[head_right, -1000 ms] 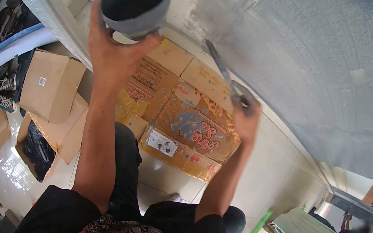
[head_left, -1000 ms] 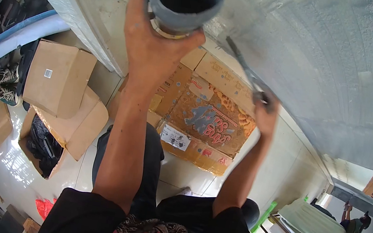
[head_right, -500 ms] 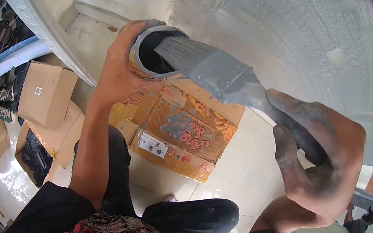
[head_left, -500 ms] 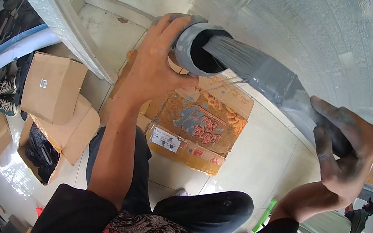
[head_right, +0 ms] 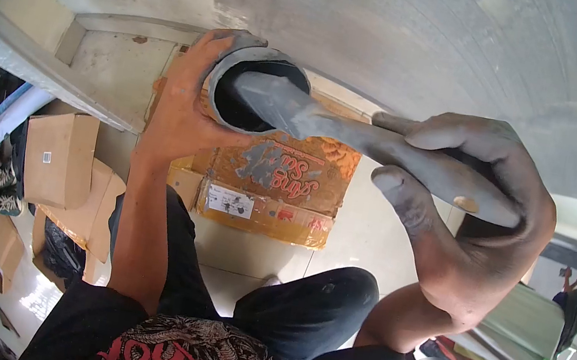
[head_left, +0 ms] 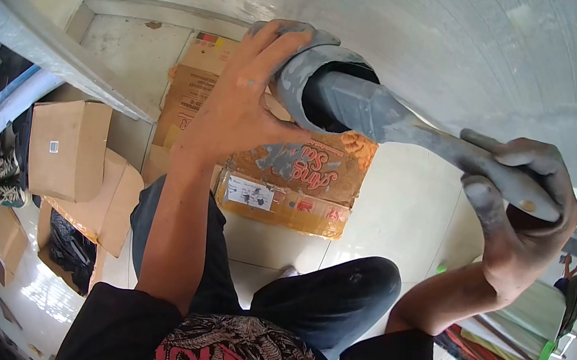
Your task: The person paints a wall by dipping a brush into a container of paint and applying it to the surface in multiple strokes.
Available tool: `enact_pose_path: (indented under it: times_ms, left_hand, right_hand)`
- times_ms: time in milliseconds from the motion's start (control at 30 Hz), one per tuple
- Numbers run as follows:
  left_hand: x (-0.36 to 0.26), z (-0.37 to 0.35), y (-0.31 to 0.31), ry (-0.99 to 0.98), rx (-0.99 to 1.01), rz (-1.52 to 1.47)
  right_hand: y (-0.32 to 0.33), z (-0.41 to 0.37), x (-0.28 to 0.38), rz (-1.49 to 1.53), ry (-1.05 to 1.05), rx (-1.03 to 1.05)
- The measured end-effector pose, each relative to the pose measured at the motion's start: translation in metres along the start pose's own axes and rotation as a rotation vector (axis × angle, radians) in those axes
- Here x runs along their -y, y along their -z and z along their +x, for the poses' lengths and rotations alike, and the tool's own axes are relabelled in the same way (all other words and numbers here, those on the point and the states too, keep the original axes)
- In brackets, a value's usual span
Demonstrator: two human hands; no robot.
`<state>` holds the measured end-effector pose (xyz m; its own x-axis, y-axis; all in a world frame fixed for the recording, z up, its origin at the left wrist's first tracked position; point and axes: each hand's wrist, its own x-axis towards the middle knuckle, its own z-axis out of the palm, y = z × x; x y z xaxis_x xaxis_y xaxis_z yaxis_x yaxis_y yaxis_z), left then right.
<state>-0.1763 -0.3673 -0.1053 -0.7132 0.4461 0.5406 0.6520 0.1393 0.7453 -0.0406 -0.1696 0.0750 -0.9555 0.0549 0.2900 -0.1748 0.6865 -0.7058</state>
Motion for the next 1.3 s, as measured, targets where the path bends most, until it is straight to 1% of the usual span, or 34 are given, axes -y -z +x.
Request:
enact_pose_path:
  times_ms: [33,67,100,167,200,233,300,333,367,433,467,500,533,567,633,733,767,800,867,967,1000,1067,1100,1167,1200,1233,1300]
  left_hand:
    - [-0.001,0.000,-0.004,-0.003,0.015,-0.005]
    - [-0.002,-0.001,-0.010,-0.016,0.044,-0.037]
    - [-0.002,-0.001,-0.015,-0.027,0.071,-0.068]
    - [-0.008,-0.002,-0.022,-0.024,0.090,-0.077]
    - [-0.011,-0.003,-0.025,-0.018,0.104,-0.086]
    - [-0.011,-0.004,-0.028,-0.017,0.122,-0.086]
    - [-0.010,-0.006,-0.032,-0.016,0.164,-0.065]
    - [-0.011,-0.006,-0.035,-0.014,0.174,-0.067]
    - [-0.011,-0.007,-0.037,0.005,0.178,-0.079]
    - [-0.012,-0.008,-0.039,0.027,0.184,-0.089]
    - [-0.011,-0.008,-0.041,0.000,0.196,-0.066]
    - [-0.012,-0.008,-0.043,-0.029,0.210,-0.043]
    - [-0.012,-0.008,-0.046,-0.031,0.219,-0.044]
    - [-0.012,-0.009,-0.049,-0.001,0.237,-0.064]
    - [-0.014,-0.010,-0.053,0.031,0.261,-0.081]
    - [-0.018,-0.010,-0.061,-0.008,0.224,-0.068]
    - [-0.019,-0.009,-0.062,0.021,0.252,-0.092]
    - [-0.021,-0.008,-0.064,0.049,0.279,-0.116]
    - [-0.023,-0.006,-0.066,0.037,0.280,-0.136]
    - [-0.026,-0.005,-0.069,0.018,0.263,-0.160]
    - [-0.028,-0.006,-0.070,0.011,0.250,-0.166]
    - [-0.030,-0.011,-0.070,0.049,0.246,-0.135]
    - [-0.034,-0.011,-0.068,0.078,0.238,-0.108]
    - [-0.045,-0.010,-0.066,0.112,0.223,-0.080]
    - [-0.053,-0.010,-0.065,0.141,0.220,-0.070]
    - [-0.061,-0.010,-0.066,0.151,0.193,-0.048]
    - [-0.075,-0.010,-0.072,0.096,0.126,0.003]
  right_hand:
    - [-0.001,-0.007,-0.009,0.103,0.054,-0.072]
    - [-0.005,-0.015,-0.020,0.131,0.074,-0.167]
    - [-0.008,-0.020,-0.027,0.132,0.066,-0.175]
    - [-0.013,-0.024,-0.043,0.027,0.346,-0.227]
    - [-0.009,-0.021,-0.054,0.070,0.499,-0.132]
    - [-0.007,-0.026,-0.054,0.074,0.485,-0.143]
    - [-0.004,-0.036,-0.048,0.016,0.324,-0.065]
    - [-0.007,-0.039,-0.051,0.092,0.292,-0.117]
    - [-0.005,-0.037,-0.057,0.094,0.286,-0.120]
    - [0.000,-0.028,-0.069,-0.025,0.616,-0.012]
    - [-0.003,-0.030,-0.070,-0.023,0.611,-0.017]
    - [-0.009,-0.033,-0.071,0.037,0.547,-0.091]
    - [-0.011,-0.036,-0.073,0.096,0.482,-0.165]
    - [-0.009,-0.039,-0.074,0.097,0.477,-0.172]
    - [-0.001,-0.042,-0.073,-0.082,0.437,-0.149]
    - [0.007,-0.048,-0.074,-0.349,0.371,-0.103]
    - [0.006,-0.047,-0.076,-0.347,0.365,-0.105]
    - [0.003,-0.044,-0.079,-0.260,0.353,-0.118]
    - [-0.004,-0.038,-0.084,-0.083,0.334,-0.142]
    - [-0.008,-0.037,-0.087,0.000,0.332,-0.178]
    - [-0.004,-0.035,-0.087,0.009,0.332,-0.174]
    - [0.008,-0.028,-0.088,-0.156,0.485,-0.083]
    - [0.009,-0.028,-0.088,-0.141,0.493,-0.079]
    - [0.007,-0.034,-0.087,0.118,0.438,-0.206]
    - [0.004,-0.040,-0.083,0.249,0.348,-0.241]
    - [0.004,-0.044,-0.082,0.270,0.370,-0.221]
    - [0.006,-0.048,-0.083,0.362,0.271,-0.256]
